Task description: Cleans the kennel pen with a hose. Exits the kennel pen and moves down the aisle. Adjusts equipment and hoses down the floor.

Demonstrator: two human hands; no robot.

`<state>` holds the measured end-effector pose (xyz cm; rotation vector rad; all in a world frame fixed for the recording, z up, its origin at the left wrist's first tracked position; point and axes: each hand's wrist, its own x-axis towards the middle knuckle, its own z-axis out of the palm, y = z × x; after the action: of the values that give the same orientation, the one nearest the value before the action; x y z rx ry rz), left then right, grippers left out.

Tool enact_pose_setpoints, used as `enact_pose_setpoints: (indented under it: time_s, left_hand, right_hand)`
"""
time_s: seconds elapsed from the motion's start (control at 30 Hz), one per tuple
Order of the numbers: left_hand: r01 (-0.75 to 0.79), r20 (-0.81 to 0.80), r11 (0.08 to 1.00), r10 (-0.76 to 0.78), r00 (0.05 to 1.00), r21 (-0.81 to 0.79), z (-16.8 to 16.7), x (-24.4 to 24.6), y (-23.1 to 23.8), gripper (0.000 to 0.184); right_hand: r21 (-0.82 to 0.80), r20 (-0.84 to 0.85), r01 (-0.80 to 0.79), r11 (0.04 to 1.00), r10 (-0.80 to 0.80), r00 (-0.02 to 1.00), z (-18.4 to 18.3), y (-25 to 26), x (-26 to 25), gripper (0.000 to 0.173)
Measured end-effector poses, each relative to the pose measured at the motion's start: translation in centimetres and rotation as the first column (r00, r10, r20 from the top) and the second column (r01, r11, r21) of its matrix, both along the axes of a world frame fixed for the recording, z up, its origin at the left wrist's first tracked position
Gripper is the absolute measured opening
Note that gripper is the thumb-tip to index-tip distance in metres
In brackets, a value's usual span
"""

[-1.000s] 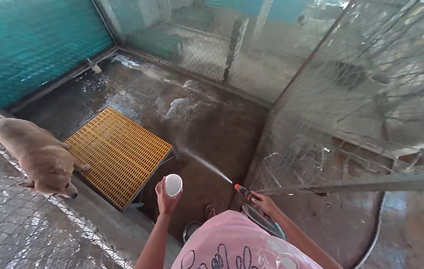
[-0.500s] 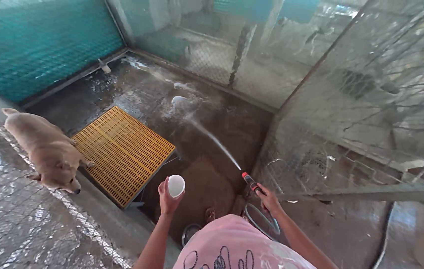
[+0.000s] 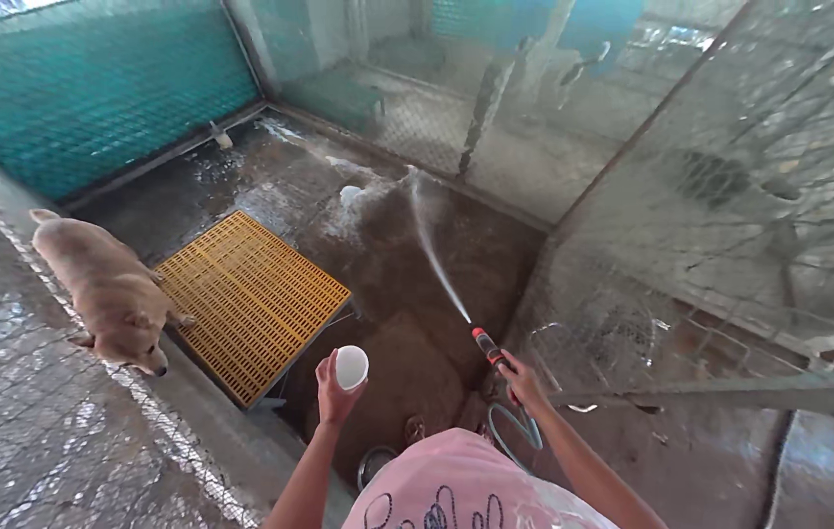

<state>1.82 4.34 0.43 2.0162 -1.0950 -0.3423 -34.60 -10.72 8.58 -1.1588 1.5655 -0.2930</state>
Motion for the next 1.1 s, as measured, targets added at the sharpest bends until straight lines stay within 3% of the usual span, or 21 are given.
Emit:
enact_pose_setpoints:
  time_s: [0.3,0.5,0.7,0.83,1.1]
  left_hand:
    - [0.004,0.002,1.000,-0.004,1.000,-0.025,-0.3,0.4,0.7,0.104]
    - [-0.001,-0.014,1.000,0.001,1.000,-0.020,-0.1,0.1,0.3,0.104]
    - [-0.013,-0.013,1.000,0.013,1.000,-0.003,-0.1,-0.2,0.3,0.105]
    - [-0.016,-0.010,1.000,0.016,1.000,0.005,-0.2,-0.1,0.4,0.105]
    - [-0.013,-0.020,1.000,0.013,1.000,0.000,0.0,-0.3,0.1,0.105]
  right_hand:
    - [0.314,-0.061,-0.376,0.872,0.413,0.908,0.0,0.6,0.1,0.048]
    - [0.221,-0.132,-0.240,0.945,0.273,0.953,0.6,-0.3,-0.2,0.050]
    - [0.306,-0.095,-0.336,0.891,0.380,0.920,0.2,0.7,-0.6,0.050]
    - [0.248,-0.078,-0.250,0.936,0.276,0.958,0.5,0.6,-0.9,0.049]
    - [0.202,-0.012,-0.271,0.941,0.279,0.960,1.4,0.4,0.4,0.049]
